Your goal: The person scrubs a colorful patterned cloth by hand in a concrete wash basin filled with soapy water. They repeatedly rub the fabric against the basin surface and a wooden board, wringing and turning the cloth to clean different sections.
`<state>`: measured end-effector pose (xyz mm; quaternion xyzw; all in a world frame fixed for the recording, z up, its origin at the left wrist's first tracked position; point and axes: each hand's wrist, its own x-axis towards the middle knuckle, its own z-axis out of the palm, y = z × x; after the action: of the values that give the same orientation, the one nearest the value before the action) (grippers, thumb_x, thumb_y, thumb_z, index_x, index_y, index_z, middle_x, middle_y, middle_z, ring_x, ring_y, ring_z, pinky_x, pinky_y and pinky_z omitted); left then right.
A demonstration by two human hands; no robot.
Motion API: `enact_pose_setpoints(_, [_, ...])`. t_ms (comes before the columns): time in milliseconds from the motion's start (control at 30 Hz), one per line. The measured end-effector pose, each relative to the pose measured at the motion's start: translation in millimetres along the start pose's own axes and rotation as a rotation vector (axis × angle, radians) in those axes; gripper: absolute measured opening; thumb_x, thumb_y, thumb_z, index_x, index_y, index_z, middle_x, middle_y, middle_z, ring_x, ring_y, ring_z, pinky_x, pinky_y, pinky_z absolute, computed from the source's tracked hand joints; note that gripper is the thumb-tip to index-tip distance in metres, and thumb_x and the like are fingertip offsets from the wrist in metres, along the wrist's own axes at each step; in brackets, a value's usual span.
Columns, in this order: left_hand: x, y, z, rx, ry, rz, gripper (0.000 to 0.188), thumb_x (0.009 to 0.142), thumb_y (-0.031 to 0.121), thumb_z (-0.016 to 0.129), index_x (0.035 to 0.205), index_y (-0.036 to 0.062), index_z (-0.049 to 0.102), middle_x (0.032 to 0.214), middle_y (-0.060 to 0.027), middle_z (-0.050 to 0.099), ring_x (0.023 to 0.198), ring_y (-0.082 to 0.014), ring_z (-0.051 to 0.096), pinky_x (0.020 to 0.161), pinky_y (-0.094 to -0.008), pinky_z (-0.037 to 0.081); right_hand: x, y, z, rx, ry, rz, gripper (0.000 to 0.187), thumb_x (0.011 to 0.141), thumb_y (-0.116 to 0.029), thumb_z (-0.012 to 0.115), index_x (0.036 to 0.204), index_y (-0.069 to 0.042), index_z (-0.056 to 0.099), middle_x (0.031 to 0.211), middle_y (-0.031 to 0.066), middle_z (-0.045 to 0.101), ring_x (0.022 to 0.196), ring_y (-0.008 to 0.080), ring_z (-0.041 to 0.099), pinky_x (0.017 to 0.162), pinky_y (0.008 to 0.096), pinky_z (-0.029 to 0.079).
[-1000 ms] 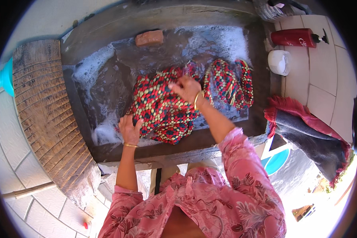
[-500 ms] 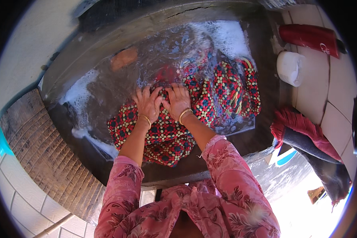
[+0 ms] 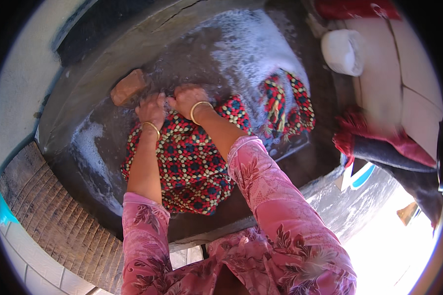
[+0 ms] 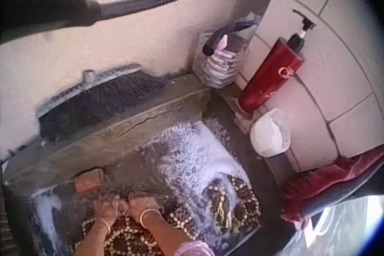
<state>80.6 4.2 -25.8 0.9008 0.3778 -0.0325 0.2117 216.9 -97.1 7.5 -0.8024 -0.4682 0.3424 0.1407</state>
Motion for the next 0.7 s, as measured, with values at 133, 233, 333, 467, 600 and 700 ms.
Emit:
enact_pose_setpoints(133, [-7.7,25.3,-58.2,-0.071,-0.462,-0.018,0.049,0.092,0.049,0.038,0.105,0.0123,0.067,0.104,-0.0159,0.066,0.096,-0.0373,0.060,0.085,-0.0503,0.042,-65.0,-13.9,-3.9,-0.036,0.130,-0.063,0.041,0.088,-0.042,0.055,0.086,-0.003,0.066,0.095,0.0122,0.062,0.096,0.0283,0.059,0.084,0.0371,0.048])
enact_pose_setpoints(233, [-18.5,68.9,-84.8,0.154,-0.439,0.086,0.052,0.088,0.054,0.044,0.103,0.0113,0.069,0.104,-0.0126,0.067,0.102,-0.0329,0.058,0.090,-0.0471,0.040,-135.4,-27.7,6.1,0.016,0.411,-0.279,0.032,0.080,-0.035,0.065,0.070,-0.004,0.062,0.077,0.0083,0.056,0.078,0.0245,0.056,0.072,0.0348,0.047])
enact_pose_setpoints(333, [-31.6,113.3,-58.5,-0.066,-0.263,0.375,0.055,0.085,0.048,0.059,0.120,0.0055,0.059,0.117,-0.0169,0.061,0.113,-0.0330,0.054,0.098,-0.0398,0.039,-182.6,-32.4,1.0,0.137,0.343,-0.253,0.028,0.076,-0.029,0.068,0.076,-0.001,0.065,0.081,0.0094,0.057,0.084,0.0267,0.055,0.080,0.0360,0.045])
enact_pose_setpoints(467, [-59.9,145.5,-20.1,-0.098,-0.516,0.241,0.111,0.062,0.078,0.060,0.142,0.0066,0.033,0.134,-0.0357,0.032,0.123,-0.0494,0.037,0.102,-0.0554,0.029,-216.5,8.2,-25.8,0.098,0.487,-0.431,0.029,0.069,-0.019,0.072,0.096,-0.008,0.066,0.105,0.0087,0.060,0.108,0.0285,0.054,0.096,0.0452,0.039])
enact_pose_setpoints(600, [-78.7,165.5,-8.8,0.077,-0.566,0.380,0.127,0.049,0.082,0.065,0.144,0.0054,0.028,0.129,-0.0351,0.036,0.119,-0.0492,0.040,0.097,-0.0539,0.031,-239.5,121.8,-63.5,-0.168,0.709,0.282,0.065,0.066,-0.035,0.077,0.121,-0.010,0.053,0.138,0.0210,0.036,0.125,0.0443,0.035,0.101,0.0572,0.029])
enact_pose_setpoints(700, [-70.3,175.4,-3.1,0.189,-0.664,0.298,0.125,0.051,0.081,0.065,0.144,0.0058,0.029,0.117,-0.0285,0.042,0.107,-0.0418,0.043,0.092,-0.0510,0.031,-220.3,165.7,-74.9,-0.196,0.761,0.441,0.074,0.064,-0.047,0.077,0.125,-0.015,0.050,0.137,0.0224,0.036,0.117,0.0441,0.040,0.095,0.0566,0.034])
